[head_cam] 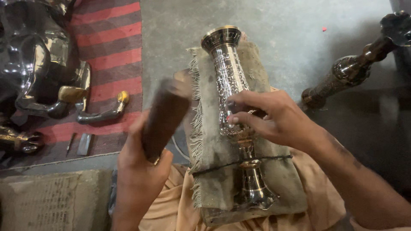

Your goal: The person uses a hammer and a small metal tool to engrave intricate patterns onto a silver-colored metal vase. The vase is secured on a cushioned block, and the person repeatedly strikes the tool to create detailed designs on the surface.

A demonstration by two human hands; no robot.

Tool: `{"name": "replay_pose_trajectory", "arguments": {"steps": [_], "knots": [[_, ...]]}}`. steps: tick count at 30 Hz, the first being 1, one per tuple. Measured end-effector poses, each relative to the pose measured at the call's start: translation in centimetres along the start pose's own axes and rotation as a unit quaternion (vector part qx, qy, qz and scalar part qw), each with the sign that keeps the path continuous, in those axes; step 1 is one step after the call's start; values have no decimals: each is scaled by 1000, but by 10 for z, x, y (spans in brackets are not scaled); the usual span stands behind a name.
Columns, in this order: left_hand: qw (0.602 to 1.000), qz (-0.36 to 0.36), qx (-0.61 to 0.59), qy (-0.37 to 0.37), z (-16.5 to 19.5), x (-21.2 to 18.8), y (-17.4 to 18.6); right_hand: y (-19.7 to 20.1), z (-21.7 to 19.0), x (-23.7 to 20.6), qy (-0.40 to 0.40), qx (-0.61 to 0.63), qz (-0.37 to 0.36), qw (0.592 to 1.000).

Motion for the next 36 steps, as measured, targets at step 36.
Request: {"name": "replay_pose_trajectory", "arguments": {"steps": [36], "knots": [[956,16,252,-150,16,11,-2,-6,17,-3,112,69,9,991]]}}
Point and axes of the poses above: each hand's wrist, its own x-axis towards the middle knuckle, its own y-axis out of the back of the hand, z = x × y, the point moved 2 cm from there along x, towards the middle knuckle, and after that the axes turned 6 degrees about z, right-handed, at the moved point
